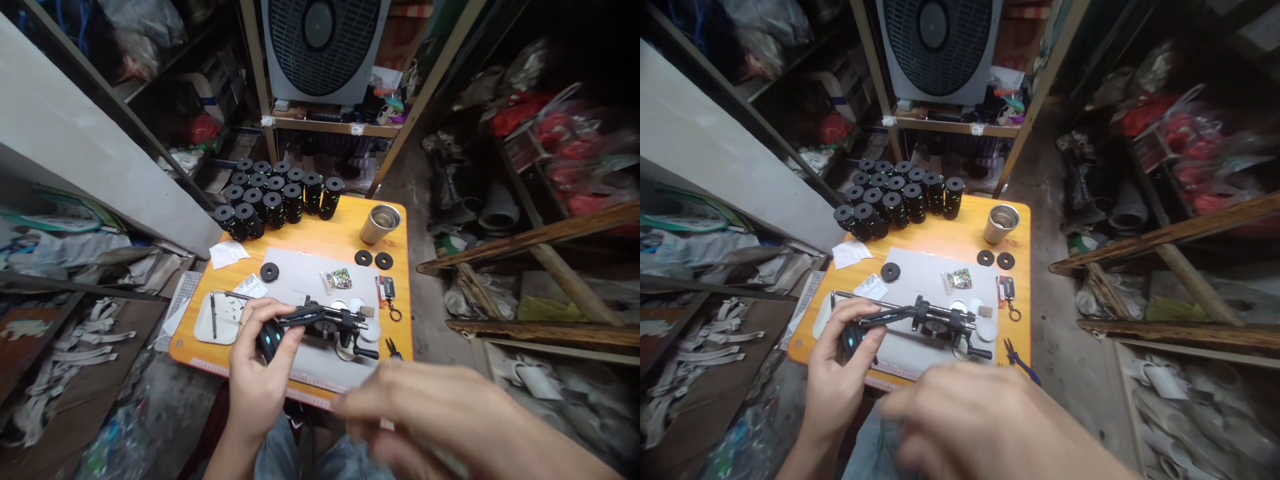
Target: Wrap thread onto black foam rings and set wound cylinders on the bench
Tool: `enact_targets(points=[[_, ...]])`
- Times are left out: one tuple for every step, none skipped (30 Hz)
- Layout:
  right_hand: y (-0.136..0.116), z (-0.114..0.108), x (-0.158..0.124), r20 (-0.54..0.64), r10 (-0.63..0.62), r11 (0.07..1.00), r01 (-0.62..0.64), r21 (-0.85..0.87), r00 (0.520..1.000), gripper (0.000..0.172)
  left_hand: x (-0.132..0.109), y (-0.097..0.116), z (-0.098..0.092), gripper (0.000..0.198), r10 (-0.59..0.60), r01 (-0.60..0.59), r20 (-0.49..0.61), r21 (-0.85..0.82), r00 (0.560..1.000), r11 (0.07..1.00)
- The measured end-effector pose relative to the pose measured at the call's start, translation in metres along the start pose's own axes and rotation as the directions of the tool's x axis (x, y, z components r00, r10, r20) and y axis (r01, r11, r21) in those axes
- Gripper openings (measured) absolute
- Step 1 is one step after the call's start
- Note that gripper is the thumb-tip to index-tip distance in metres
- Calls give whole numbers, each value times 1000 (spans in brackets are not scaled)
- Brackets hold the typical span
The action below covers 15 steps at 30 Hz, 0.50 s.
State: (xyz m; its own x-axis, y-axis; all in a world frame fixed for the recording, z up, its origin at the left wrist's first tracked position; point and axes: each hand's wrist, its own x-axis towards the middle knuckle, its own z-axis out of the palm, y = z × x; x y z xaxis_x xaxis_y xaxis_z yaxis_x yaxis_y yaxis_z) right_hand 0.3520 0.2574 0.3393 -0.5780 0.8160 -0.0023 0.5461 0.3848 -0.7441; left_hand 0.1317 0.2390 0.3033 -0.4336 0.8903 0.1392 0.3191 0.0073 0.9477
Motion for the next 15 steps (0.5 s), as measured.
enact_targets(points=[[-2, -7, 12, -7, -5, 1000, 5, 2, 1000, 21, 0, -2, -1, 14, -13, 13, 6, -7, 1000, 1000], [-4, -11, 21, -26, 2, 1000, -2, 21, 1000, 21, -1, -4, -1, 14, -21, 21, 11, -16, 1000, 1000], [-4, -12, 29, -50, 31, 998, -28, 59, 998, 23, -1, -5, -1, 13, -29, 29, 19, -26, 999, 999], [-3, -10, 34, -75, 78, 992, -70, 109, 994, 26, -2, -7, -1, 13, -36, 37, 27, -38, 999, 999], [-1, -6, 36, -86, 136, 978, -120, 170, 987, 31, -3, -8, -1, 13, -43, 45, 37, -49, 998, 998], [2, 0, 37, -76, 196, 957, -174, 233, 978, 36, -5, -10, -1, 13, -51, 54, 50, -58, 997, 997], [4, 7, 37, -42, 242, 933, -220, 284, 969, 41, -7, -11, 0, 14, -61, 65, 63, -66, 996, 996], [6, 14, 37, 3, 271, 911, -257, 322, 963, 45, -9, -11, 0, 14, -72, 77, 77, -72, 994, 994], [7, 20, 37, 45, 279, 895, -277, 351, 959, 47, -10, -12, 0, 14, -81, 88, 87, -76, 993, 993], [9, 26, 37, 71, 278, 884, -284, 370, 958, 48, -12, -12, -1, 14, -87, 94, 95, -76, 992, 993], [10, 30, 37, 83, 270, 882, -281, 379, 959, 48, -13, -12, -1, 15, -90, 98, 104, -71, 990, 993], [11, 34, 38, 85, 250, 887, -263, 380, 965, 47, -14, -12, -1, 15, -85, 93, 112, -62, 990, 994], [12, 36, 39, 75, 224, 898, -236, 372, 972, 45, -14, -12, -2, 16, -78, 84, 120, -45, 990, 995], [14, 38, 39, 56, 200, 912, -207, 354, 978, 41, -14, -12, -2, 17, -67, 70, 127, -25, 990, 997], [15, 38, 40, 33, 182, 927, -183, 327, 983, 35, -14, -12, -3, 17, -56, 57, 134, -2, 989, 998]])
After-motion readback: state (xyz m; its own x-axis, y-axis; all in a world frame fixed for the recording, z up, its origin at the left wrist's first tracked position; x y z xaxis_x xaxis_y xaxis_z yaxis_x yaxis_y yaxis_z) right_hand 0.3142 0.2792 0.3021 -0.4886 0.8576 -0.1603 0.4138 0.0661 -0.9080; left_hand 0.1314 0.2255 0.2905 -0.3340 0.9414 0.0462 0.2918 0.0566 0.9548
